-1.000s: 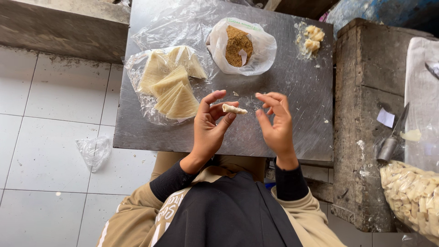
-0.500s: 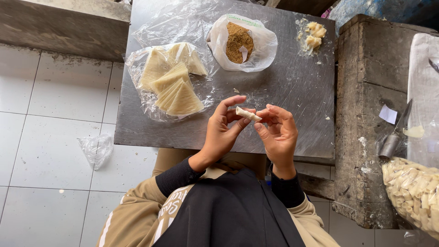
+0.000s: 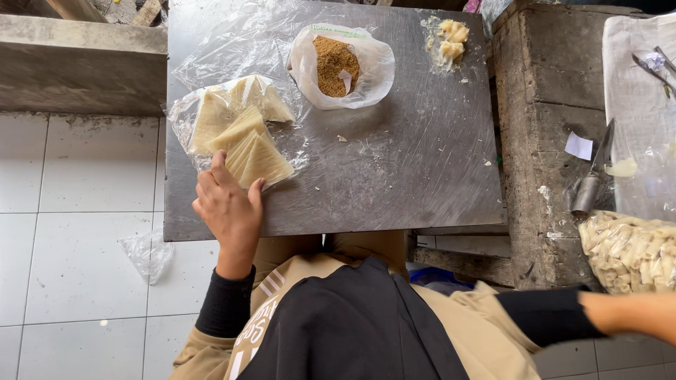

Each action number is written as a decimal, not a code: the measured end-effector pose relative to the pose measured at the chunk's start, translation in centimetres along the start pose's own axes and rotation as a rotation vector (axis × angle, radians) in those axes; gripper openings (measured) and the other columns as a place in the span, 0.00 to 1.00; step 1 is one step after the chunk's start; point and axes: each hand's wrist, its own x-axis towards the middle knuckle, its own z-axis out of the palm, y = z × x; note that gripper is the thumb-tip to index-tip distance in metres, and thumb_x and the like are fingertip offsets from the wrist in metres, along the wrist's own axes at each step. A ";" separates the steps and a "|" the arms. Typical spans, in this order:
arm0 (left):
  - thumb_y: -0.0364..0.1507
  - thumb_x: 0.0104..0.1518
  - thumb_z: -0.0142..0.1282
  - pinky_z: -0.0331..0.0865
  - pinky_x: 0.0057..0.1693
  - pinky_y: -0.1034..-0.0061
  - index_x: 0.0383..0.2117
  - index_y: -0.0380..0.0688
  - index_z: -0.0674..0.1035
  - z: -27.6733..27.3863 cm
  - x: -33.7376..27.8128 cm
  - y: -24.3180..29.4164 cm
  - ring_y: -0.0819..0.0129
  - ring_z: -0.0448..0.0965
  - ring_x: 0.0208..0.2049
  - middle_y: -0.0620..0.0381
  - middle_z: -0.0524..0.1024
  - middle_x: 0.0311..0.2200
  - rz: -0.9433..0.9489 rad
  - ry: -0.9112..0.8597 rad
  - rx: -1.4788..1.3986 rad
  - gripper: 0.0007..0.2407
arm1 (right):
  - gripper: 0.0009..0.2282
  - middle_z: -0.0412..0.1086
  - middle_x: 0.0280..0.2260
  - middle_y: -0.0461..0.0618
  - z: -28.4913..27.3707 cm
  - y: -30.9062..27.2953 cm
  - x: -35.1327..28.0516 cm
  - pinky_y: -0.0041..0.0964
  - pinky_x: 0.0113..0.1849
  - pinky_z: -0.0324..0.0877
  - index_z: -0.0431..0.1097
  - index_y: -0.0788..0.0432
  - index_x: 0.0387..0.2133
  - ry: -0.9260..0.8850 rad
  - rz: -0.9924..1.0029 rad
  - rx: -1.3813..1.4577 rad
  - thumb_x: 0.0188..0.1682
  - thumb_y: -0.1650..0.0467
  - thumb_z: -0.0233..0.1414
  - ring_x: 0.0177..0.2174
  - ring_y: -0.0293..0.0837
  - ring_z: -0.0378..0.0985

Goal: The person prepares a snack by placing a small amount of filling onto a triangular dough wrapper, applying a paste to the edge by hand, and rolling it into a cylinder.

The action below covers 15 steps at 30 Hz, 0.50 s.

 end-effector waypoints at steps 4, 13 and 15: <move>0.26 0.56 0.66 0.65 0.46 0.65 0.62 0.39 0.68 0.3 -0.8 -0.9 0.58 0.75 0.39 0.50 0.73 0.39 0.002 0.013 -0.160 0.27 | 0.08 0.71 0.41 0.61 0.3 10.4 6.3 0.45 0.45 0.79 0.62 0.68 0.46 -0.272 0.431 -0.314 0.59 0.76 0.53 0.41 0.49 0.79; 0.19 0.59 0.62 0.70 0.43 0.70 0.59 0.38 0.72 -1.0 -1.1 0.8 0.63 0.78 0.34 0.54 0.77 0.34 0.085 0.124 -0.389 0.21 | 0.07 0.69 0.44 0.58 3.5 3.3 1.9 0.42 0.48 0.76 0.64 0.65 0.48 -0.421 0.454 -0.322 0.60 0.79 0.51 0.43 0.47 0.75; 0.20 0.62 0.61 0.73 0.43 0.75 0.60 0.38 0.71 -1.3 -1.2 1.3 0.67 0.80 0.35 0.54 0.77 0.35 0.073 0.107 -0.537 0.19 | 0.07 0.68 0.44 0.57 4.0 1.1 -0.4 0.41 0.49 0.75 0.64 0.64 0.48 -0.397 0.395 -0.299 0.60 0.79 0.50 0.43 0.47 0.74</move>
